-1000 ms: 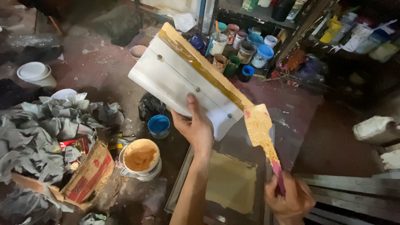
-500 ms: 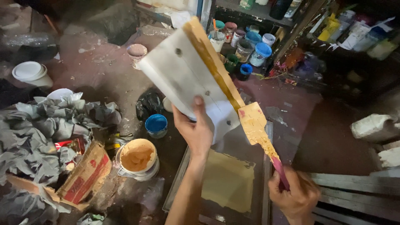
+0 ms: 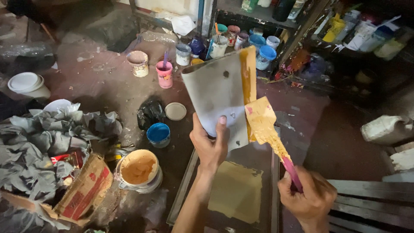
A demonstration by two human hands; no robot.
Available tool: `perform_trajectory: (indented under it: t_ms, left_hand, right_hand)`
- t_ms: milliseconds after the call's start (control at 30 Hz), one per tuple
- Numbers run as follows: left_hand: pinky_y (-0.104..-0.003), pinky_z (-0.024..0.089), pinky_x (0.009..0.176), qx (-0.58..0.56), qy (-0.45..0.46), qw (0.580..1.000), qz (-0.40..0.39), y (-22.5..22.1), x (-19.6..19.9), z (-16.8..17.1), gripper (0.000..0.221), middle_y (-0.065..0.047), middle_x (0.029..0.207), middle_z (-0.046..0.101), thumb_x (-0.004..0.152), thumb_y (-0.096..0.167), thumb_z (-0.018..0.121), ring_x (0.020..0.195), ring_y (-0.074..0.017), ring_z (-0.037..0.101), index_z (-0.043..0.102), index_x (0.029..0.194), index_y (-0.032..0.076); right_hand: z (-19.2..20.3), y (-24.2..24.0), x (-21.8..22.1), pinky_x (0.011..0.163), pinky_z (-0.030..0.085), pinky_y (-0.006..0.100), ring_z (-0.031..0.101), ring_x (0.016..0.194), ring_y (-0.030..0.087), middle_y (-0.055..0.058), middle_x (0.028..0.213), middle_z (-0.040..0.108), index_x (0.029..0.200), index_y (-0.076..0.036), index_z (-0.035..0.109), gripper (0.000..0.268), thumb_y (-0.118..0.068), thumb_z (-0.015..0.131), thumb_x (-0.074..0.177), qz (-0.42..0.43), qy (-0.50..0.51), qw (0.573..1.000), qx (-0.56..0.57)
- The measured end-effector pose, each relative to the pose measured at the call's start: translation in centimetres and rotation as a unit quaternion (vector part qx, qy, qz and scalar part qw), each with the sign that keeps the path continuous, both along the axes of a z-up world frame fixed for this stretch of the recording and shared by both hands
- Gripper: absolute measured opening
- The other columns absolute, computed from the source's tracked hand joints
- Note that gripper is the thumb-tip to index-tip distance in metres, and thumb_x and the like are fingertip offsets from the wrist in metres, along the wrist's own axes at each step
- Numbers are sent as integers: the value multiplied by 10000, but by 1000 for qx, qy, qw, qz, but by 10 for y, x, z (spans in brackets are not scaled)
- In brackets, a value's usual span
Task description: Preparing a screen for printing by applying ink with a spatula and cleaning the squeegee.
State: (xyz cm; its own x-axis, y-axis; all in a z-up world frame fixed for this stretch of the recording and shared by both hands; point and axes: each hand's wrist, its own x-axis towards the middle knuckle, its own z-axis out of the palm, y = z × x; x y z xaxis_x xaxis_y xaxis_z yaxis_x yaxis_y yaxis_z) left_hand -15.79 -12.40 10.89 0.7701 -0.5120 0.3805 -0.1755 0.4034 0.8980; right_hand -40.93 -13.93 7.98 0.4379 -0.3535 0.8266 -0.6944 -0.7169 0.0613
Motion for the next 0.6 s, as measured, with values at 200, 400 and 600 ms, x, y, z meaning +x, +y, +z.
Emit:
perform_trajectory:
  t_ms: [200, 400, 600]
  left_hand:
    - [-277, 327, 456, 8, -18, 1000, -10, -8, -2, -14, 480, 18, 696, 491, 919, 541, 593, 569, -102, 424, 515, 959, 69]
    - [-292, 265, 444, 17, -65, 998, -13, -10, 0, -23, 475, 30, 681, 422, 947, 540, 587, 562, -93, 355, 475, 908, 80]
    - [-290, 350, 391, -10, -87, 996, -32, -10, 2, -27, 428, -19, 670, 570, 959, 465, 604, 490, -125, 498, 488, 913, 54]
  right_hand:
    - [2, -9, 3, 461, 411, 353, 520, 499, 214, 75, 629, 578, 936, 34, 692, 128, -56, 700, 846, 4, -26, 1000, -17]
    - [9, -13, 9, 522, 416, 417, 515, 515, 303, 136, 644, 577, 990, 23, 706, 180, -83, 726, 846, -17, -55, 998, 7]
    - [46, -5, 30, 508, 367, 378, 406, 490, 205, 52, 590, 475, 902, 37, 695, 53, -9, 680, 922, -4, -55, 998, 9]
